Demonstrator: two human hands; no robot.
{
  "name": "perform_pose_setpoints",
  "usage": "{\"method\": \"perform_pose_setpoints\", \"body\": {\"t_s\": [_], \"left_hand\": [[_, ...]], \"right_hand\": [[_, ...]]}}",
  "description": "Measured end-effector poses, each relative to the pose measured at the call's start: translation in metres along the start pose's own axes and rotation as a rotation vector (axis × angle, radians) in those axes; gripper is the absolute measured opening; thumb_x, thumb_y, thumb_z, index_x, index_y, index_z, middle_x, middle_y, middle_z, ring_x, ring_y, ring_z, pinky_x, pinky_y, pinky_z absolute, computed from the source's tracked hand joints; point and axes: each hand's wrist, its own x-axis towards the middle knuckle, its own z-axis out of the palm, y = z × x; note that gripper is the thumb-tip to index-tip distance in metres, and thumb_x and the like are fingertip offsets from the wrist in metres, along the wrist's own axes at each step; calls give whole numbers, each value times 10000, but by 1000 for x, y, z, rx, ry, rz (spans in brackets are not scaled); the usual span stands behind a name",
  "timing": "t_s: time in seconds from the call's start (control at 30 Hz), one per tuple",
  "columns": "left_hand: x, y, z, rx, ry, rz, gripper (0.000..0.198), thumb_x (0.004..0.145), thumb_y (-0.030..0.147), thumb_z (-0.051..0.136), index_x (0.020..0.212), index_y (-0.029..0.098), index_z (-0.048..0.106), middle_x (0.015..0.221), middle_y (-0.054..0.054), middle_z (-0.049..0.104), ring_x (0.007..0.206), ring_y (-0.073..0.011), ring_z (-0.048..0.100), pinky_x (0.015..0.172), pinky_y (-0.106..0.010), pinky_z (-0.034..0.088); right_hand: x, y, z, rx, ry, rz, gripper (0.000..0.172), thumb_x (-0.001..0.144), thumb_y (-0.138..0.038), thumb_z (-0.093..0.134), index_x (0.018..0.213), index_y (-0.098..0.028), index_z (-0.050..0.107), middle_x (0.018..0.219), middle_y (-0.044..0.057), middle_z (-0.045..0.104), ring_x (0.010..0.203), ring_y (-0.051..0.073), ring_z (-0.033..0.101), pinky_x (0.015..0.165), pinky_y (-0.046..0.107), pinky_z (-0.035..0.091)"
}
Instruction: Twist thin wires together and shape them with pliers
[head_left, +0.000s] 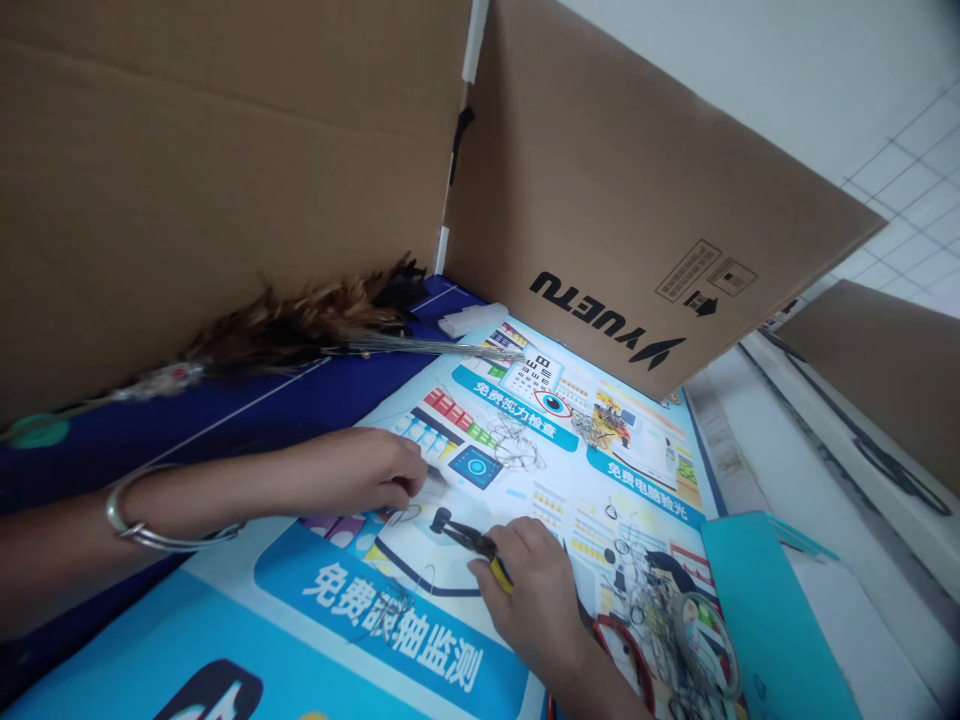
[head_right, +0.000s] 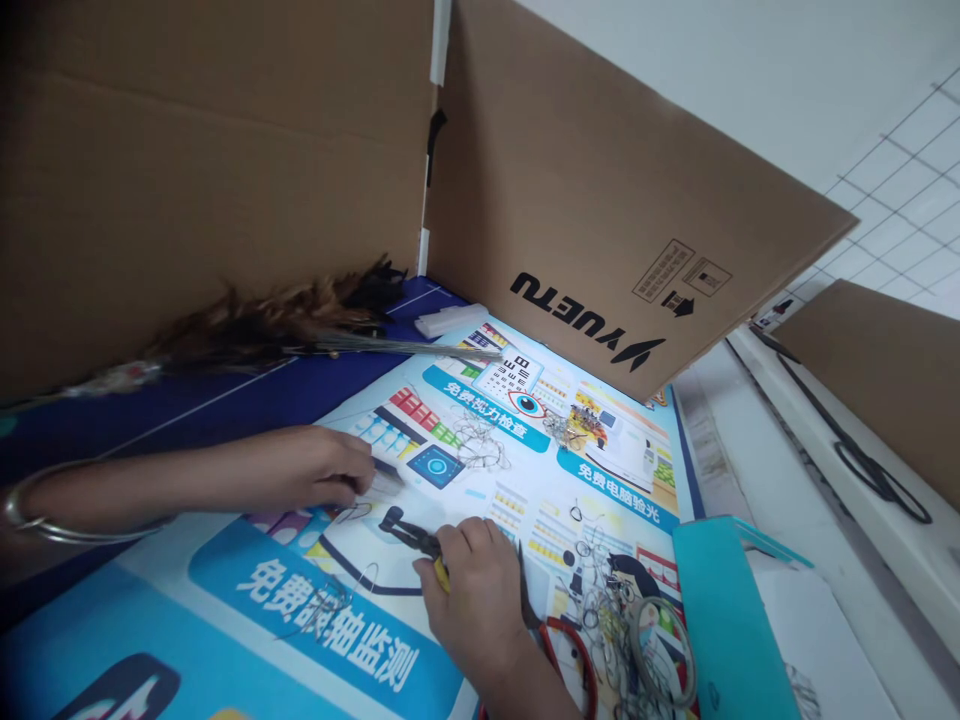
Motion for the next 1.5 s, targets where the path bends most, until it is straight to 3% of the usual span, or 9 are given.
{"method": "perform_pose_setpoints", "body": {"t_s": [0.13, 0.23, 0.4, 0.5, 0.7, 1.03, 1.23, 1.33, 1.5], "left_hand": [[-13, 30, -1, 23, -114, 106, 140, 753, 131, 694, 820, 254, 711, 874, -2, 709, 875, -216, 652, 685, -261, 396], [-19, 45, 12, 116, -170, 152, 186, 702, 166, 785, 850, 251, 710, 891, -29, 721, 857, -257, 667, 653, -290, 405], [-21, 52, 44, 221, -95, 271, 143, 706, 102, 747, 774, 209, 680, 836, -57, 728, 771, -272, 675, 621, -320, 418], [-23, 54, 53, 277, -76, 314, 144, 716, 65, 688, 750, 203, 666, 782, -56, 721, 712, -268, 673, 580, -327, 407], [-25, 62, 46, 263, -121, 268, 210, 683, 7, 618, 767, 194, 663, 768, -69, 732, 689, -276, 687, 532, -317, 375], [-28, 61, 42, 148, -180, 225, 161, 713, 79, 624, 777, 225, 647, 776, -48, 742, 711, -276, 694, 536, -314, 347], [-31, 67, 29, -67, -152, 229, 163, 793, 106, 571, 805, 235, 669, 852, -27, 729, 813, -226, 680, 649, -284, 411], [-29, 67, 26, -114, -159, 273, 214, 773, 64, 544, 749, 231, 675, 813, -17, 696, 770, -192, 656, 644, -257, 413], [-26, 65, 28, -211, -167, 219, 337, 717, 22, 545, 874, 256, 729, 829, 4, 696, 745, -165, 641, 632, -220, 417]], "right_hand": [[0, 0, -1, 1, -7, 3, 148, 860, -268, 644, 987, -203, 602, 908, 57, 619, 847, 226, 569, 714, 337, 473], [0, 0, -1, -1, -11, 4, 140, 865, -279, 637, 978, -204, 600, 901, 59, 617, 837, 226, 567, 701, 335, 470], [-1, 0, -1, 6, -10, 3, 122, 878, -278, 619, 973, -205, 594, 897, 63, 611, 838, 227, 564, 704, 334, 468], [-1, 0, -1, 11, -21, 11, 131, 877, -272, 624, 985, -207, 590, 913, 62, 617, 846, 228, 565, 715, 337, 468], [-1, 1, 0, 8, -20, 8, 137, 876, -271, 624, 992, -203, 594, 911, 61, 616, 836, 224, 565, 694, 329, 463], [-1, 0, -1, 1, 8, -4, 130, 874, -280, 620, 980, -205, 602, 897, 61, 616, 835, 222, 571, 706, 328, 472], [-1, 1, 0, 6, 2, -8, 135, 882, -286, 610, 988, -203, 600, 911, 63, 620, 839, 223, 568, 709, 334, 469], [-1, 1, -1, 11, -14, -1, 130, 883, -284, 611, 983, -203, 601, 911, 63, 619, 841, 224, 565, 709, 335, 468], [0, 0, -2, 10, -2, -13, 129, 870, -273, 625, 976, -204, 601, 902, 59, 620, 842, 216, 568, 711, 322, 475]]}}
